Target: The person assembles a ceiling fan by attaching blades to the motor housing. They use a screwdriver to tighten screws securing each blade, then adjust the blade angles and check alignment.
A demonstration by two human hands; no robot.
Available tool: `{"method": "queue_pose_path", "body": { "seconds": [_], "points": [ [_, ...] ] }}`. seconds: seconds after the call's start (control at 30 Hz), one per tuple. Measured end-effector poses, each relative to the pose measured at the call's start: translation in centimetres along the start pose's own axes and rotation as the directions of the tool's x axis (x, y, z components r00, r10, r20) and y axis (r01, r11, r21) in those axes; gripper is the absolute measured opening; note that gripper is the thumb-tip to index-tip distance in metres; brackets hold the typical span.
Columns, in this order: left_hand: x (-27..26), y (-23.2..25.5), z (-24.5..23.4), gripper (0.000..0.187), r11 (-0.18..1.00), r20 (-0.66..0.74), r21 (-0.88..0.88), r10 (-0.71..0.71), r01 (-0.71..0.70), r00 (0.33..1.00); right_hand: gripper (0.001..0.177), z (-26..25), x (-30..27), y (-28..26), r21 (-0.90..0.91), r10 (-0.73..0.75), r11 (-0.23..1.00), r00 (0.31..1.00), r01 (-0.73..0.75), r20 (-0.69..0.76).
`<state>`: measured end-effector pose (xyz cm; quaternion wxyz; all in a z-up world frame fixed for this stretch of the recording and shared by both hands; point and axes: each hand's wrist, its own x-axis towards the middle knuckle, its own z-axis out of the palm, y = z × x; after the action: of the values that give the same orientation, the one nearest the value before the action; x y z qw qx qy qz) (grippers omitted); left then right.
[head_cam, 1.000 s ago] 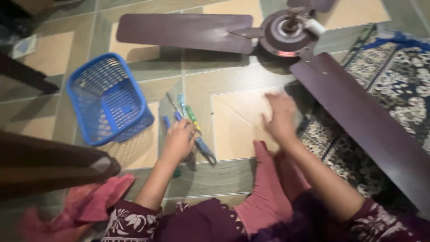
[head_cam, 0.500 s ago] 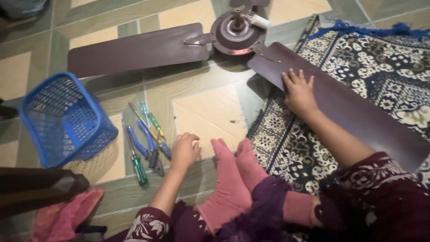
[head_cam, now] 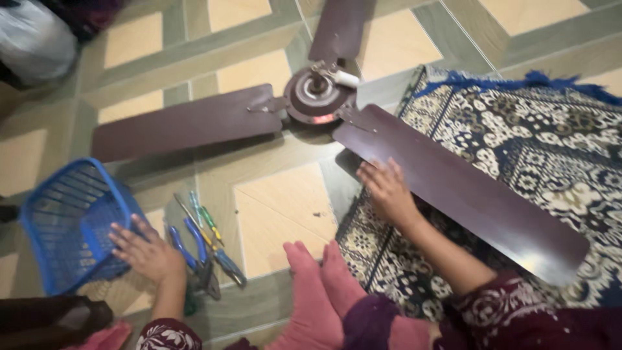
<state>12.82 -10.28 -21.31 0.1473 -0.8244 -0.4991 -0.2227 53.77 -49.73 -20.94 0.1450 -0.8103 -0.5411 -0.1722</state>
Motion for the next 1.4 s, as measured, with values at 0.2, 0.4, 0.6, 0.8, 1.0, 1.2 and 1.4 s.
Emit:
{"method": "queue_pose_path", "body": {
  "seconds": [0.2, 0.4, 0.6, 0.8, 1.0, 1.2, 1.4],
  "points": [
    [3.8, -6.5, 3.5, 0.059, 0.905, 0.252, 0.400, 0.044, -0.146, 0.967, 0.062, 2.9, -0.8, -6.3, 0.372, -0.049, 0.928, 0.986, -0.014, 0.160],
    [8.8, -10.2, 6.4, 0.062, 0.878, 0.376, 0.442, 0.006, -0.185, 0.926, 0.060, 3.1, -1.6, -7.3, 0.317, 0.021, 0.943, 0.971, -0.099, 0.239],
    [14.1, -8.7, 9.1, 0.053, 0.830, -0.025, 0.554, 0.089, -0.060, 0.996, 0.053, 5.1, 0.0, -7.7, 0.497, 0.353, 0.745, 0.895, -0.444, 0.271],
    [14.1, 11.8, 18.4, 0.094, -0.043, 0.778, -0.624, 0.048, 0.780, 0.626, 0.053, 13.9, 8.3, -3.6, 0.641, 0.562, -0.767, 0.512, 0.027, 0.650],
    [15.4, 25.1, 23.2, 0.084, -0.650, 0.788, -0.323, 0.218, 0.688, 0.576, 0.032, 17.7, 9.1, 1.0, 0.416, 0.583, -0.803, 0.416, 0.428, 0.698],
    [16.1, 26.5, 26.6, 0.044, -0.702, 0.845, -0.341, 0.064, 0.626, 0.532, 0.025, 18.9, 7.6, 2.1, 0.494, 0.583, -0.811, 0.487, 0.313, 0.650],
    [14.4, 25.5, 26.4, 0.044, -0.679, 0.859, -0.396, -0.035, 0.619, 0.511, 0.024, 17.4, 6.5, 2.6, 0.473, 0.558, -0.828, 0.525, 0.301, 0.642]
  ]
}}
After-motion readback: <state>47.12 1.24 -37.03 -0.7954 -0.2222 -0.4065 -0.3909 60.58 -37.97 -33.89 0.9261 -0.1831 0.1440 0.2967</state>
